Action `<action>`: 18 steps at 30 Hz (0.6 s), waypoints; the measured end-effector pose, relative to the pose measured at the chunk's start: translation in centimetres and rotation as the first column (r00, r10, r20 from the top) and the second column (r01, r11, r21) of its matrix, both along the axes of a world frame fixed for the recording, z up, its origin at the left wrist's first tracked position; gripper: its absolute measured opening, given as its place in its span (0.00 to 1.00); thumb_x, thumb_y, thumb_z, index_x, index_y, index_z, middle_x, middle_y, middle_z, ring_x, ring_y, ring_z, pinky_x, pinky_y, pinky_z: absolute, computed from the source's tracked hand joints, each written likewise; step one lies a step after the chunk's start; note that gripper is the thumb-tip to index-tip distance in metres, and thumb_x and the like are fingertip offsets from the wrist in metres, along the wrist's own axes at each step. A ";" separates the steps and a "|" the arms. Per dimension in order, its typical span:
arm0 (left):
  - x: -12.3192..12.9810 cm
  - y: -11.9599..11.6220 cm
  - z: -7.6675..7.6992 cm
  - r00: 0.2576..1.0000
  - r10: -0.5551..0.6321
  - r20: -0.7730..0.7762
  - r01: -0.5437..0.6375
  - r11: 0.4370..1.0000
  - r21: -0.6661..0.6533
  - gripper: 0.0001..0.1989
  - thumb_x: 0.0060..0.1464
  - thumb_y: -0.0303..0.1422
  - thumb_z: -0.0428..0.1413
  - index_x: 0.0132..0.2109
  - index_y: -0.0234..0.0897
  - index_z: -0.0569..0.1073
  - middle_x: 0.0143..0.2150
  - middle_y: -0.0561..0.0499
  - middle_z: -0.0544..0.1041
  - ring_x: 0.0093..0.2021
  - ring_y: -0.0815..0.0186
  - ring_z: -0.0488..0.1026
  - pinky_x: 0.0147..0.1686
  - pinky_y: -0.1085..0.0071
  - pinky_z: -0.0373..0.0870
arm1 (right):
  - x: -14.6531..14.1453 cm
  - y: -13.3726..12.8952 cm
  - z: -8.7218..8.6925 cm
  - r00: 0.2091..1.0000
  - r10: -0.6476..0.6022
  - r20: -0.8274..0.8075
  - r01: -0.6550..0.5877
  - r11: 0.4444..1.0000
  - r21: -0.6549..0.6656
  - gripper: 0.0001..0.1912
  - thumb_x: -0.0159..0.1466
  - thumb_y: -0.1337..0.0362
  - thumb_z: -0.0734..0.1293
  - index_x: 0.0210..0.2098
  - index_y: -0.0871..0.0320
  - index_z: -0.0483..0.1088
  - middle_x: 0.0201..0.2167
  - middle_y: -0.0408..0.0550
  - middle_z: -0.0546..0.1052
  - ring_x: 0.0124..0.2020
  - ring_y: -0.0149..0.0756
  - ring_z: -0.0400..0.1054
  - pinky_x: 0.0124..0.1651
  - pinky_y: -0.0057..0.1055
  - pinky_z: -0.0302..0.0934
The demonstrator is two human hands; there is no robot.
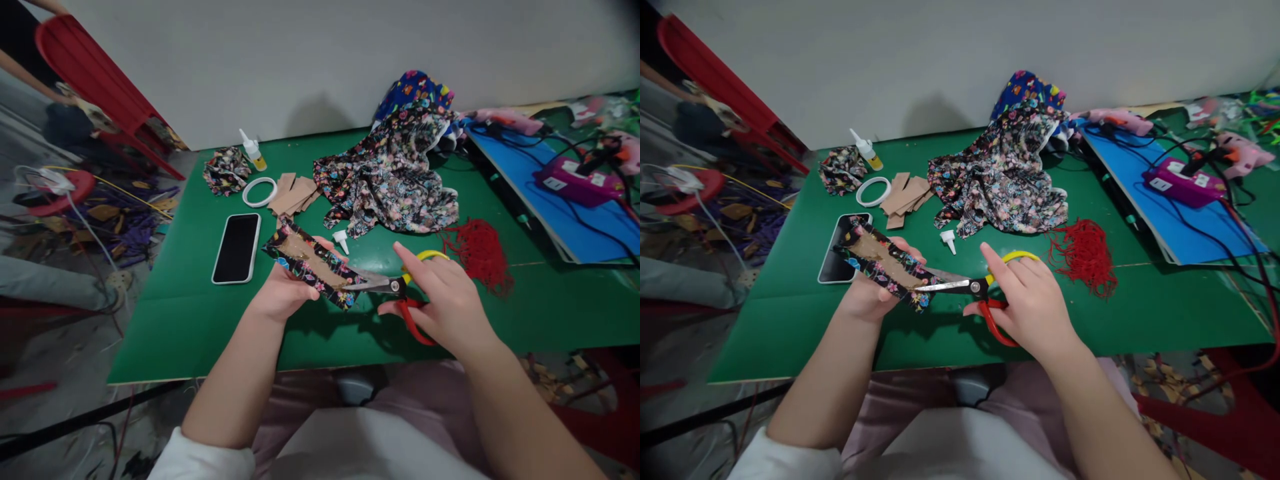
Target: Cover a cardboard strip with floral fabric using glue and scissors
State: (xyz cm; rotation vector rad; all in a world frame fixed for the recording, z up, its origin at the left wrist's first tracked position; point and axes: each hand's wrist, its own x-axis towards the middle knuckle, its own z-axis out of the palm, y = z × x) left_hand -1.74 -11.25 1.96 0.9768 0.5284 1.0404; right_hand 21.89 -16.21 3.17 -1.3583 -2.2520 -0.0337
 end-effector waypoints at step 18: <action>0.2 0.0 0.0 1.000 0.002 0.008 -0.002 1.000 0.001 0.27 0.32 0.34 0.68 0.43 0.42 0.70 0.38 0.53 0.74 0.39 0.66 0.72 0.39 0.73 0.68 | 0.0 -0.2 -0.6 0.991 -0.078 0.109 0.064 0.989 0.131 0.27 0.57 0.62 0.64 0.55 0.62 0.61 0.22 0.43 0.68 0.27 0.34 0.59 0.32 0.31 0.52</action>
